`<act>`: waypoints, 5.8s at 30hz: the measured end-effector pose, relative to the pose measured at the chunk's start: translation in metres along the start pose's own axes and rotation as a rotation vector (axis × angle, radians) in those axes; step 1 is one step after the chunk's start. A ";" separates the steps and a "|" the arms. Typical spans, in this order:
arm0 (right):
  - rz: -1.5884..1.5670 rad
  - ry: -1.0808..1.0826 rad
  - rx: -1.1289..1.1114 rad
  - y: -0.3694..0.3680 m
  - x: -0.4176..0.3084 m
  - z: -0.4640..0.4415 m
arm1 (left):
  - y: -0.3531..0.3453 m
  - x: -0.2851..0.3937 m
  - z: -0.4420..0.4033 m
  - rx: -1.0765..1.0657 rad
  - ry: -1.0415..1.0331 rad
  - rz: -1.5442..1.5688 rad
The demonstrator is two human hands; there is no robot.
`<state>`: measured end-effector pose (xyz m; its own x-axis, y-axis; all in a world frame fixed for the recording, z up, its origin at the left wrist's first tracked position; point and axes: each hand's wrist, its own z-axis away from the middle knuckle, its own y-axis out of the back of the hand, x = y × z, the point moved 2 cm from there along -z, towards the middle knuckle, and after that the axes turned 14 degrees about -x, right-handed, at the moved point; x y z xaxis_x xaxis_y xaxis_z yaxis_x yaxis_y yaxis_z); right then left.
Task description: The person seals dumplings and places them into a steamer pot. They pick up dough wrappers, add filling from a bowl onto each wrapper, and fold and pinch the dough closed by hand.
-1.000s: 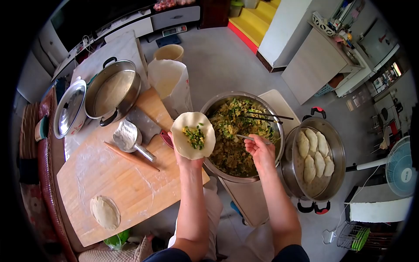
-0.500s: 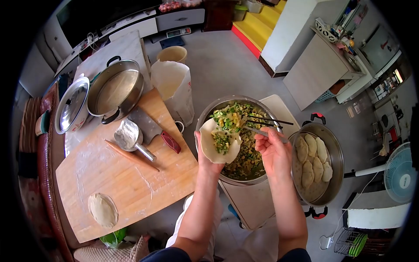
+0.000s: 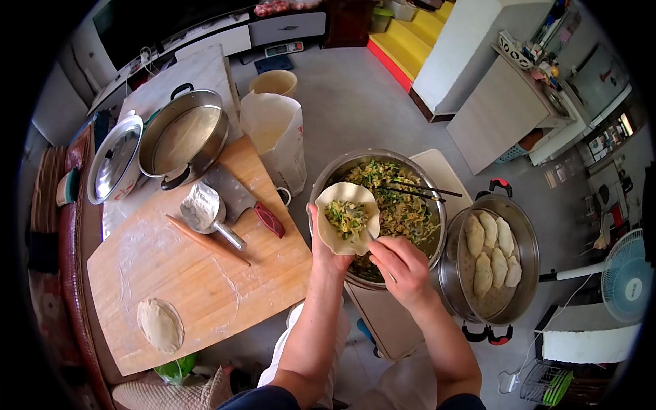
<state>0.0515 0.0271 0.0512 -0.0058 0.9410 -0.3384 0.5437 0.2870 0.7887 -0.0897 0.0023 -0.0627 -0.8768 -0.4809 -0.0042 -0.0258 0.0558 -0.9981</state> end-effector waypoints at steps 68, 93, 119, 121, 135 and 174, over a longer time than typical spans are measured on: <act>0.030 0.049 0.093 -0.008 -0.010 0.008 | -0.018 0.007 0.001 -0.032 0.028 0.033; -0.979 -1.040 0.248 -0.079 0.061 0.066 | -0.013 0.042 0.003 -0.104 -0.064 0.004; -1.277 -0.713 0.474 -0.027 0.076 0.067 | -0.004 0.046 0.003 -0.111 -0.141 -0.054; -1.265 -0.653 0.467 -0.018 0.070 0.057 | -0.011 0.042 0.004 -0.033 -0.153 -0.120; -0.823 -0.687 0.319 0.022 0.037 0.035 | -0.012 0.030 0.003 -0.105 -0.067 -0.091; -0.184 -0.101 0.020 0.024 -0.009 0.003 | -0.025 0.005 0.002 -0.048 0.043 -0.014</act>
<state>0.0673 0.0253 0.0715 -0.0226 0.8500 -0.5262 0.5576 0.4476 0.6991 -0.0923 -0.0036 -0.0382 -0.8961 -0.4437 0.0136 -0.0607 0.0921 -0.9939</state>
